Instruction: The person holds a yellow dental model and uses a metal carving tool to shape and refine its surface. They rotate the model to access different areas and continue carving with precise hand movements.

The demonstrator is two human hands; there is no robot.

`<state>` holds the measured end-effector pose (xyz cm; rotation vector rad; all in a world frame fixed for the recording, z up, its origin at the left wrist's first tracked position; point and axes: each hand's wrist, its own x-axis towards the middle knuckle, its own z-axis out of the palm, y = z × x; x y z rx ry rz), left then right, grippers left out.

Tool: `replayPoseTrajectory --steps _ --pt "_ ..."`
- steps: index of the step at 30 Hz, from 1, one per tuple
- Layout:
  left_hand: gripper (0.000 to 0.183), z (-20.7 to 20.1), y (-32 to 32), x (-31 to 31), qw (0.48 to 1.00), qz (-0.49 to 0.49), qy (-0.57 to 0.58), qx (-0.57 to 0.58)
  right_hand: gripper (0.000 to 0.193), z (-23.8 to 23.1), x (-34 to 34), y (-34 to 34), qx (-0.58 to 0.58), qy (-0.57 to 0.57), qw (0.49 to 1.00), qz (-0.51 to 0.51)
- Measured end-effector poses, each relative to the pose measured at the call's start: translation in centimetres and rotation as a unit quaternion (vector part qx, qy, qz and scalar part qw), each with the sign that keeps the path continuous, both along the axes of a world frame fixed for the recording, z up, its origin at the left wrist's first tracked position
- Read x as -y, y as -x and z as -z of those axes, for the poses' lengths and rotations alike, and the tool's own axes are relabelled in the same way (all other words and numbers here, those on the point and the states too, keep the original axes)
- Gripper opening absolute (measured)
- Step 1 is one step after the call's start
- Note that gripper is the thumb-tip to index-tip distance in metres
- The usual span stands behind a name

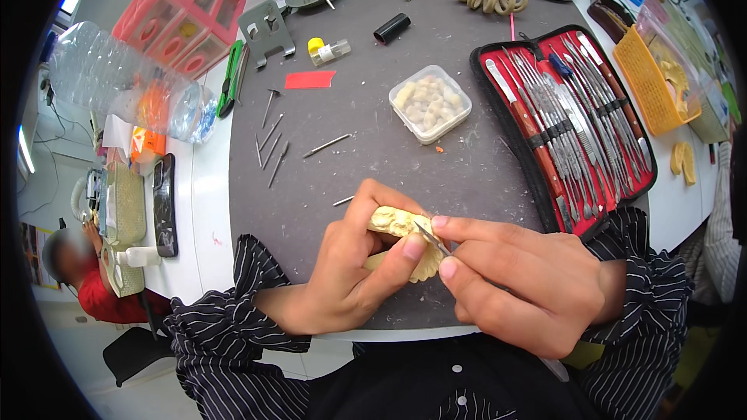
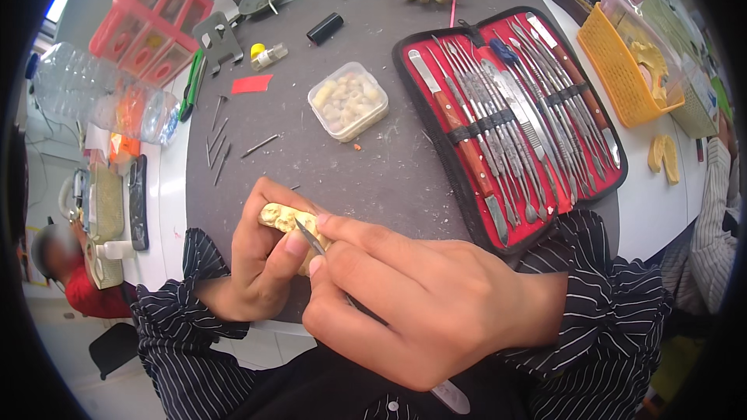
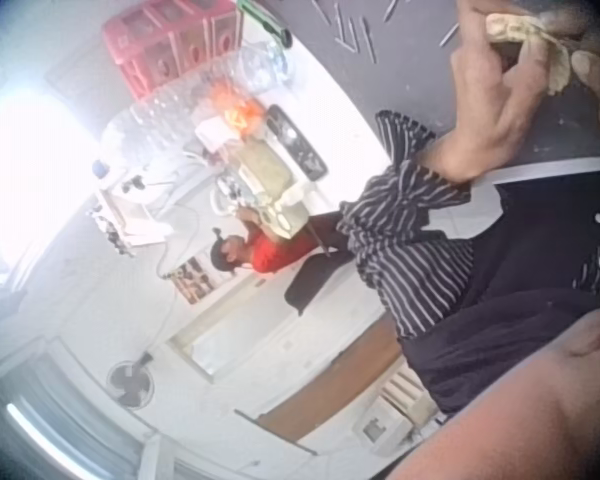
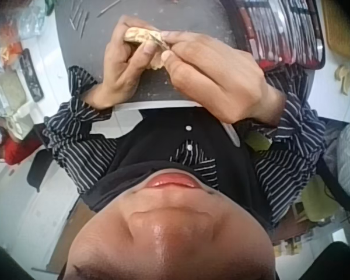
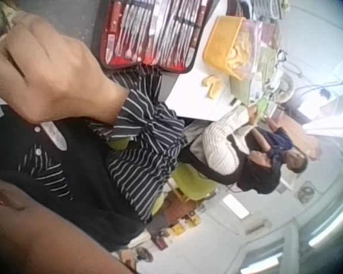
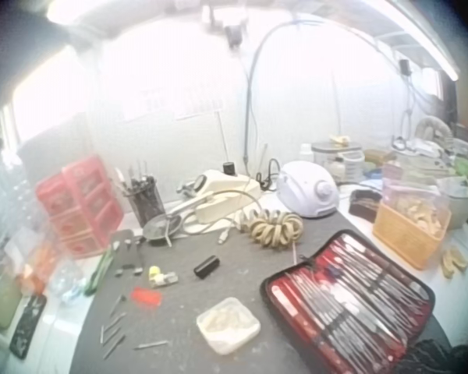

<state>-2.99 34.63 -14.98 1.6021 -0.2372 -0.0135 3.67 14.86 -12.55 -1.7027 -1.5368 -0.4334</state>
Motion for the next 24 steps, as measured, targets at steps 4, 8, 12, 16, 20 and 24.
replayPoseTrajectory --steps 4,8,12,16,20,24 --pt "0.023 -0.05 -0.05 0.09 1.000 0.002 0.000 -0.006 0.021 0.00 -0.03 0.13 0.011 0.010 1.000 0.013" --pt "0.022 -0.08 -0.07 0.17 1.000 -0.005 -0.008 -0.003 0.018 -0.19 -0.09 0.28 0.015 0.015 1.000 0.022" --pt "0.022 -0.02 0.03 0.20 1.000 -0.009 -0.003 -0.001 0.017 0.06 -0.24 0.23 0.009 0.002 1.000 0.018" --pt "0.021 0.02 -0.09 0.13 1.000 -0.009 -0.018 -0.001 0.018 0.07 -0.17 0.16 -0.001 0.008 1.000 0.027" --pt "0.021 -0.25 -0.05 0.10 1.000 -0.007 -0.022 -0.002 0.019 -0.11 -0.13 -0.01 -0.019 0.004 1.000 0.021" --pt "0.022 -0.58 -0.09 0.17 1.000 -0.006 -0.002 -0.013 0.020 -0.25 0.26 -0.08 -0.024 0.006 1.000 0.000"
